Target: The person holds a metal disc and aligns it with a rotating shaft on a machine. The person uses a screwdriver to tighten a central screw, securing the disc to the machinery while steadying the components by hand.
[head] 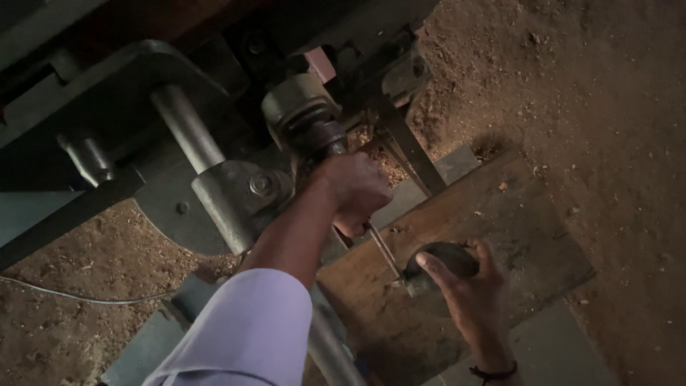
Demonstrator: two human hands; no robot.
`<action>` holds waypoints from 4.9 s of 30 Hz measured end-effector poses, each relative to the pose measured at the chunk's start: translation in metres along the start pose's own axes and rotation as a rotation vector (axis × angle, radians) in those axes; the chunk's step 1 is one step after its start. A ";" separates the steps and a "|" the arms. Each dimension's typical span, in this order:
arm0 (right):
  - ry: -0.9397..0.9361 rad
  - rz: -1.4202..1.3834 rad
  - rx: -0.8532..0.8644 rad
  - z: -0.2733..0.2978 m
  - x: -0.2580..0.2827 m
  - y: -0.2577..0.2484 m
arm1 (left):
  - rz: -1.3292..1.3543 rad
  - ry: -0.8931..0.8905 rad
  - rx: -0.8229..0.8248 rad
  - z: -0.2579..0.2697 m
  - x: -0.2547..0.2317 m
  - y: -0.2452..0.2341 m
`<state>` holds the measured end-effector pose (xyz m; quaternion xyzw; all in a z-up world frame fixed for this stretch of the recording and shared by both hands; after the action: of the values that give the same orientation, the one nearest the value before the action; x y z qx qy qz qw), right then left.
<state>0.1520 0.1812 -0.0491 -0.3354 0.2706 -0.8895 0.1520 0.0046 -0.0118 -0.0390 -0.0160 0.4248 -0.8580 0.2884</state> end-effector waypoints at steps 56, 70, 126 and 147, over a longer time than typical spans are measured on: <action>0.771 -2.242 1.164 0.019 0.008 0.022 | 0.040 -0.011 -0.007 0.003 0.001 -0.002; 0.412 -2.139 1.583 0.015 -0.013 0.028 | -0.021 -0.027 0.075 0.008 -0.002 -0.009; -0.278 -0.261 -0.033 -0.004 -0.002 0.009 | -0.026 0.032 0.144 -0.018 0.006 0.007; -0.234 -0.274 -0.002 -0.012 -0.013 0.009 | -0.009 0.018 0.318 -0.033 0.010 0.017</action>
<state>0.1536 0.1846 -0.0682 -0.4706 0.2038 -0.8564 0.0596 -0.0047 -0.0014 -0.0750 0.0356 0.2862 -0.9158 0.2793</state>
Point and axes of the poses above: each hand's wrist, its own z-axis away from the middle knuckle, its own y-axis out of the palm, x = y × z, the point moved 3 cm from there along -z, towards the middle knuckle, and after that the axes turned 3 degrees about x, right-handed, at the moved point
